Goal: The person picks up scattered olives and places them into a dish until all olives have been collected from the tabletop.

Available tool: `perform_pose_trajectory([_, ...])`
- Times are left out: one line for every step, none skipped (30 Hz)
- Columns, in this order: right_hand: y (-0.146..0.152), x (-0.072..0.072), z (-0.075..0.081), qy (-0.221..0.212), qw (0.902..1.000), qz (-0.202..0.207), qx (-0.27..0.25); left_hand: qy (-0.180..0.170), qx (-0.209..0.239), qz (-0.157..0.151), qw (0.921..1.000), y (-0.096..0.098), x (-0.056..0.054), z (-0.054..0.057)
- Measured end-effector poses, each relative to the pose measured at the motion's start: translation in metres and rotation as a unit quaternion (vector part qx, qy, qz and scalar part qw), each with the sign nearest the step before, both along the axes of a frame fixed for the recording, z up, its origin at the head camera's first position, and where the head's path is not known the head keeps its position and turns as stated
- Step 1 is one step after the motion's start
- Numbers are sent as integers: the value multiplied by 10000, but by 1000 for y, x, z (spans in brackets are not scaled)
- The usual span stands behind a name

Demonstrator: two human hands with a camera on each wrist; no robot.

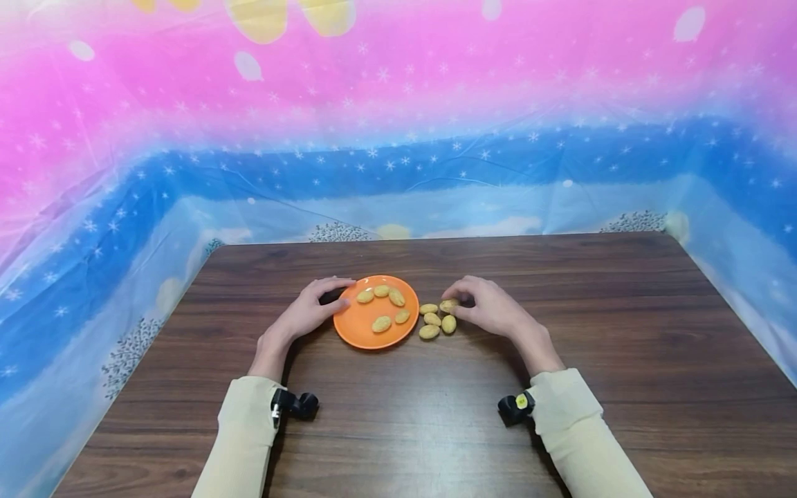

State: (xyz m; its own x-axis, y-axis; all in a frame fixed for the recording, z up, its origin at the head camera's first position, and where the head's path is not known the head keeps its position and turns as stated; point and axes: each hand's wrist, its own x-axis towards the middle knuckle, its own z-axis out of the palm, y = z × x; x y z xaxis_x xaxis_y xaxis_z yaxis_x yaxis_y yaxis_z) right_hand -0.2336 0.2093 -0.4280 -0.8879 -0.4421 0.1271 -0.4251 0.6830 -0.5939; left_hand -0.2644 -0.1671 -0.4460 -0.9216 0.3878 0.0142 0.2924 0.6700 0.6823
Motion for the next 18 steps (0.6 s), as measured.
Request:
perform_pose_trajectory([0, 0, 0, 5, 10000, -29, 14, 1, 1, -4, 10000, 0, 0, 0])
perform_pose_trajectory([0, 0, 1, 4, 10000, -54, 20, 2, 3, -8, 10000, 0, 0, 0])
perform_pose_trajectory([0, 0, 1, 0, 10000, -77, 21, 3, 9, -15, 10000, 0, 0, 0])
perform_pose_trajectory([-1, 1, 2, -9, 10000, -98, 14, 7, 13, -22, 10000, 0, 0, 0])
perform_pose_trajectory([-1, 1, 2, -20, 9999, -113, 5, 8, 12, -24, 10000, 0, 0, 0])
perform_pose_trajectory([-1, 1, 3, -17, 9999, -114, 17, 11, 13, -24, 10000, 0, 0, 0])
perform_pose_trajectory([-1, 1, 3, -16, 9999, -112, 17, 11, 10, -20, 10000, 0, 0, 0])
perform_pose_trajectory([-2, 1, 4, -17, 9999, -109, 12, 17, 8, -24, 10000, 0, 0, 0])
perform_pose_trajectory([-2, 1, 4, -12, 9999, -101, 3, 23, 9, -28, 10000, 0, -1, 0])
perform_pose_trajectory([-3, 2, 4, -13, 10000, -87, -21, 26, -2, -26, 10000, 0, -1, 0])
perform_pose_trajectory([-3, 2, 5, -21, 10000, -69, -51, 29, -3, -26, 10000, 0, -1, 0])
perform_pose_trajectory([-4, 2, 5, -15, 10000, -48, -78, 32, 1, -26, 10000, 0, -1, 0])
perform_pose_trajectory([-5, 3, 6, 5, 9999, -17, -103, 29, 2, -19, 10000, 1, -1, 0])
perform_pose_trajectory([-6, 3, 7, 14, 9999, 14, -131, 22, 5, -8, 10000, 1, -1, 0])
perform_pose_trajectory([-7, 3, 8, 17, 9999, 41, -164, 8, 12, 8, 10000, 1, -1, 0])
perform_pose_trajectory([-8, 3, 8, 28, 9998, 71, -193, -5, 10, 28, 10000, 0, 0, 0])
perform_pose_trajectory([-9, 3, 9, 42, 9997, 95, -199, -14, 26, 40, 10000, 0, 0, -1])
perform_pose_trajectory([-11, 3, 9, 55, 9997, 124, -202, -17, 28, 52, 10000, 0, 0, -1])
